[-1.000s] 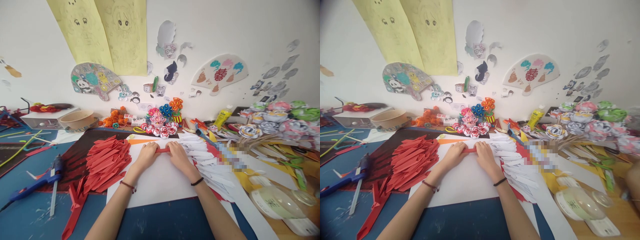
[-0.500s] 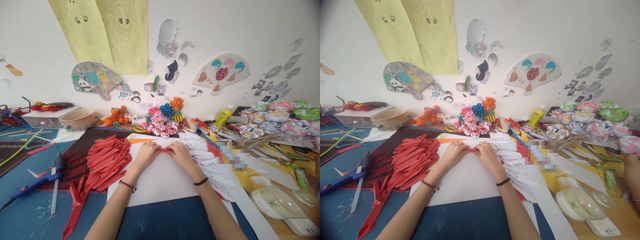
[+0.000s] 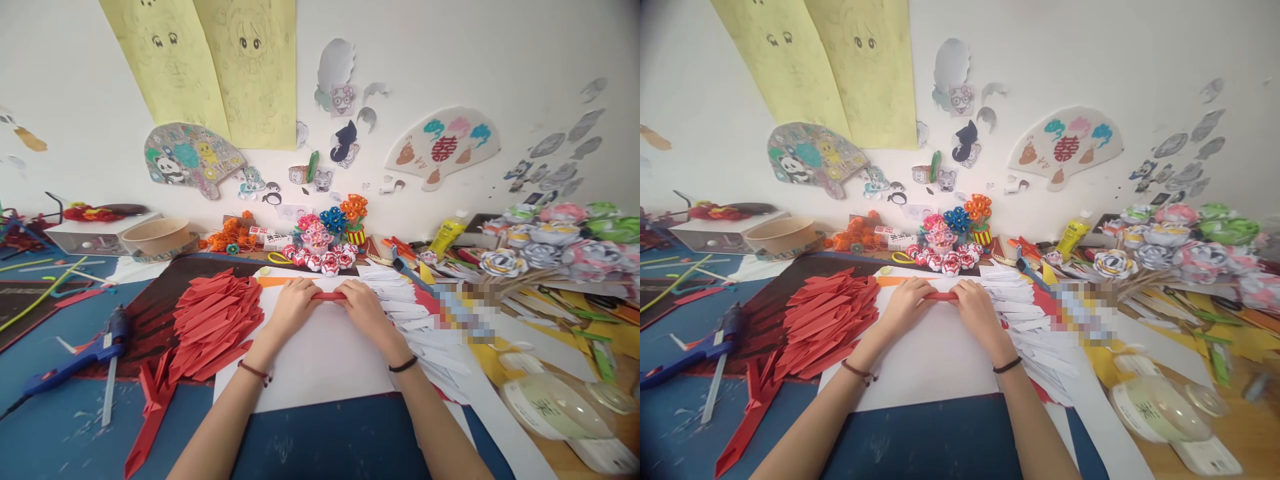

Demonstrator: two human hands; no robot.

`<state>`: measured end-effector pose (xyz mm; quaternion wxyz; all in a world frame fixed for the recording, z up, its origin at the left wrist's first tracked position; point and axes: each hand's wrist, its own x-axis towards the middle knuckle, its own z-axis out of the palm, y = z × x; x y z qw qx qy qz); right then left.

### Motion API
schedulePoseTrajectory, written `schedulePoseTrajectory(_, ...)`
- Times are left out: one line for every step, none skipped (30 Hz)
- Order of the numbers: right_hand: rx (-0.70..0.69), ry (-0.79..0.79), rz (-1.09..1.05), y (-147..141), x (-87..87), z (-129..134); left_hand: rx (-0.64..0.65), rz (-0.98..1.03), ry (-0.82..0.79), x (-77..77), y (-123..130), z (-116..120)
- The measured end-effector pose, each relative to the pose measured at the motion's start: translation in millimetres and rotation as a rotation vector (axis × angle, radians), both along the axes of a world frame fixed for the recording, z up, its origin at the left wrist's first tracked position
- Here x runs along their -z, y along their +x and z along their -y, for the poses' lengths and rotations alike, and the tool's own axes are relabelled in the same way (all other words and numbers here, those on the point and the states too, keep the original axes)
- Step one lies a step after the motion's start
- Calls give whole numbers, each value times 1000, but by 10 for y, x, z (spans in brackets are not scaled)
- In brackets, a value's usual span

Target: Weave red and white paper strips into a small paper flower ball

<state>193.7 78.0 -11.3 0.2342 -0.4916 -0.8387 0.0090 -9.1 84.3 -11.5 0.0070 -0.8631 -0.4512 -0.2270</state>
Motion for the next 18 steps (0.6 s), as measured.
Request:
schedulePoseTrajectory(2,11,5,0,-10,5,1,2,2,-14,-5,3)
schedulePoseTrajectory(1,18,14,0,-21,13,4,1,2,-26,-11,5)
schedulePoseTrajectory(0,20,26,0,-32,21,7,-1,1,-32,-16,5)
schedulePoseTrajectory(-4,18,42,0,-41,31,12,-6,-1,-33,-19,4)
schedulePoseTrajectory(-7,12,59,-1,-49,41,16,-12,-4,-28,-21,2)
schedulePoseTrajectory(-8,6,76,-1,-53,49,19,-19,-7,-18,-21,-1)
schedulePoseTrajectory(-9,-3,94,-2,-55,56,22,-27,-9,-3,-19,-5)
schedulePoseTrajectory(-8,-13,113,-4,-53,62,24,-35,-11,15,-15,-9)
schedulePoseTrajectory(-6,-26,130,-6,-49,65,27,-45,-13,34,-10,-12)
schedulePoseTrajectory(-3,-42,143,-8,-44,66,31,-56,-14,51,-5,-15)
schedulePoseTrajectory(0,-59,153,-10,-39,67,36,-67,-15,65,0,-16)
schedulePoseTrajectory(0,-75,160,-11,-34,67,41,-81,-15,75,4,-15)
schedulePoseTrajectory(-3,-85,166,-12,-29,67,46,-95,-14,78,7,-13)
schedulePoseTrajectory(-7,-87,173,-12,-26,68,50,-110,-11,77,8,-8)
schedulePoseTrajectory(-14,-83,182,-11,-25,70,56,-125,-7,72,8,-2)
schedulePoseTrajectory(-21,-76,194,-10,-23,73,63,-140,-2,64,7,5)
schedulePoseTrajectory(-27,-67,207,-9,-23,77,70,-154,3,55,6,12)
schedulePoseTrajectory(-29,-57,218,-9,-22,83,77,-167,7,46,6,19)
